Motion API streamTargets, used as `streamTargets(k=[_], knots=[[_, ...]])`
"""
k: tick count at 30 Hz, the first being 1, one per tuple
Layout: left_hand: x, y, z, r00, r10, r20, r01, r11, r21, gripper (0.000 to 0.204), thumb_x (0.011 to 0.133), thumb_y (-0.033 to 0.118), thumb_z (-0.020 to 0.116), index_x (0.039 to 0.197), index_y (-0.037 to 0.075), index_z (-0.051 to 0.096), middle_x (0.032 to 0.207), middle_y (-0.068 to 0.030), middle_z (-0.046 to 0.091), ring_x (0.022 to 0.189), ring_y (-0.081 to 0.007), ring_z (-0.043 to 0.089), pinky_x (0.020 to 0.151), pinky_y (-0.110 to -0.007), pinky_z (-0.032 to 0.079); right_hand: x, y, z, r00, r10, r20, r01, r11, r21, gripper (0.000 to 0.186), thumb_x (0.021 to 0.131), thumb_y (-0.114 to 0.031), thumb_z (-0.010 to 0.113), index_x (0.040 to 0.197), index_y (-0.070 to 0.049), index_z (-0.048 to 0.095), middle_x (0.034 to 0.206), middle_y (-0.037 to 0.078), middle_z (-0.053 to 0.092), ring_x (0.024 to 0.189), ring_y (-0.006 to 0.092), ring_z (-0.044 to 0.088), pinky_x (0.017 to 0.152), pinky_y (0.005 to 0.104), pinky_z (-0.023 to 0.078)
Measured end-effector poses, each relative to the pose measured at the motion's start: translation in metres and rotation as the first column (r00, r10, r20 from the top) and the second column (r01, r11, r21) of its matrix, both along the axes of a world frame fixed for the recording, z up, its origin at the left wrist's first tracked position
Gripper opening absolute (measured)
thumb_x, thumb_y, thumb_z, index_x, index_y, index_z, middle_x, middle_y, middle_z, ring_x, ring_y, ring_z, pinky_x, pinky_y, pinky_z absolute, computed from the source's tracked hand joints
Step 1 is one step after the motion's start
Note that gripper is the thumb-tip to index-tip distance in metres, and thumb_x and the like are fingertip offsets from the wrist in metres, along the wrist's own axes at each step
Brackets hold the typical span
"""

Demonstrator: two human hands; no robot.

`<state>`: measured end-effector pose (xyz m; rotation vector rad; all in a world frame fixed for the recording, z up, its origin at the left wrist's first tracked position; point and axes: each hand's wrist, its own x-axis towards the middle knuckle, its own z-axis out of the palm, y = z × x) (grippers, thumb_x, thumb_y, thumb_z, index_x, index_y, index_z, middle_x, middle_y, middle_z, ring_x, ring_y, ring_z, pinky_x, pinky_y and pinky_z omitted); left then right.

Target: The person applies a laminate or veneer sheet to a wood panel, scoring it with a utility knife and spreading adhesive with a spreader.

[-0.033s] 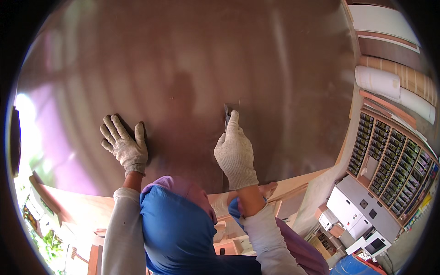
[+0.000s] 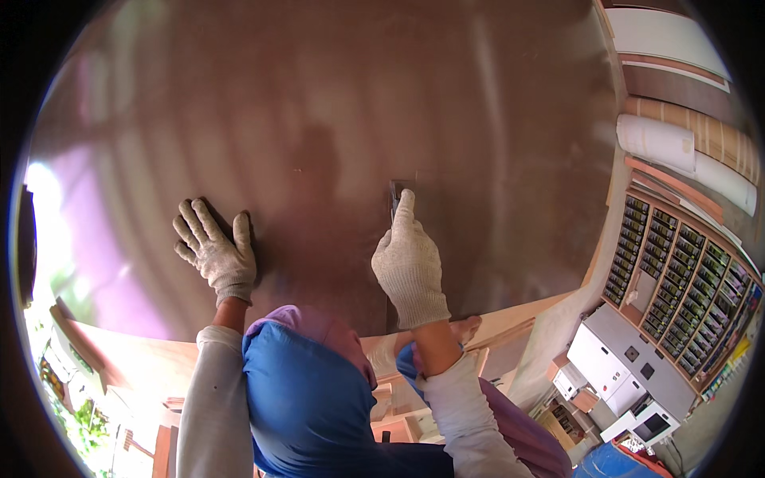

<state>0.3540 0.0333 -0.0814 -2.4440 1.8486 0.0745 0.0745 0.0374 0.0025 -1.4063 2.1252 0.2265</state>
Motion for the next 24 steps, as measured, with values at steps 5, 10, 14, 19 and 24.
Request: streamTargets(k=[5,10,14,19,24], knots=[[0.001,0.001,-0.003,1.000,-0.007,0.019,0.007,1.000,-0.001,0.089,0.102,0.065,0.046,0.164,0.005,0.025,0.173,-0.0174,0.018,0.159,-0.0424,0.012,0.125,-0.063,0.008,0.007,-0.018,0.016,0.999,-0.026,-0.024,0.031,0.980,0.197,0.070,0.099,-0.016,0.056,0.161,-0.004,0.027,0.095,0.024,0.071,0.089,0.0402,0.073,0.083,0.0503,0.058],[0.004,0.002,-0.003,1.000,-0.007,0.021,0.007,1.000,-0.009,0.090,0.102,0.067,0.045,0.165,0.007,0.023,0.174,-0.0167,0.017,0.160,-0.0419,0.011,0.126,-0.063,0.008,0.005,-0.013,0.011,0.998,-0.052,0.018,0.049,0.991,0.124,0.071,0.100,-0.017,0.056,0.163,-0.008,0.026,0.090,0.027,0.070,0.087,0.0427,0.072,0.083,0.0531,0.057],[0.004,0.001,-0.003,1.000,-0.008,0.018,0.008,1.000,-0.008,0.090,0.102,0.068,0.044,0.166,0.007,0.023,0.174,-0.0167,0.017,0.160,-0.0420,0.011,0.126,-0.064,0.008,0.004,-0.017,0.015,1.000,-0.008,-0.005,0.008,0.984,0.177,0.071,0.097,-0.015,0.057,0.161,-0.003,0.027,0.088,0.026,0.071,0.084,0.0414,0.072,0.080,0.0529,0.058],[0.000,0.007,-0.001,0.999,0.003,0.044,-0.005,0.999,0.040,0.091,0.102,0.068,0.043,0.166,0.008,0.022,0.174,-0.0170,0.017,0.160,-0.0421,0.011,0.125,-0.064,0.008,0.003,-0.011,0.015,1.000,-0.010,-0.011,0.012,0.986,0.167,0.071,0.096,-0.014,0.057,0.159,0.002,0.028,0.087,0.026,0.071,0.083,0.0419,0.072,0.078,0.0531,0.058],[-0.018,-0.021,0.001,0.996,0.087,-0.036,-0.088,0.996,-0.025,0.087,0.101,0.064,0.049,0.163,0.006,0.030,0.172,-0.0196,0.022,0.157,-0.0481,0.015,0.120,-0.074,0.010,-0.005,-0.016,0.011,0.998,-0.020,0.051,0.013,0.991,0.130,0.069,0.096,-0.015,0.056,0.158,0.000,0.029,0.094,0.029,0.071,0.089,0.0439,0.072,0.080,0.0530,0.058]])
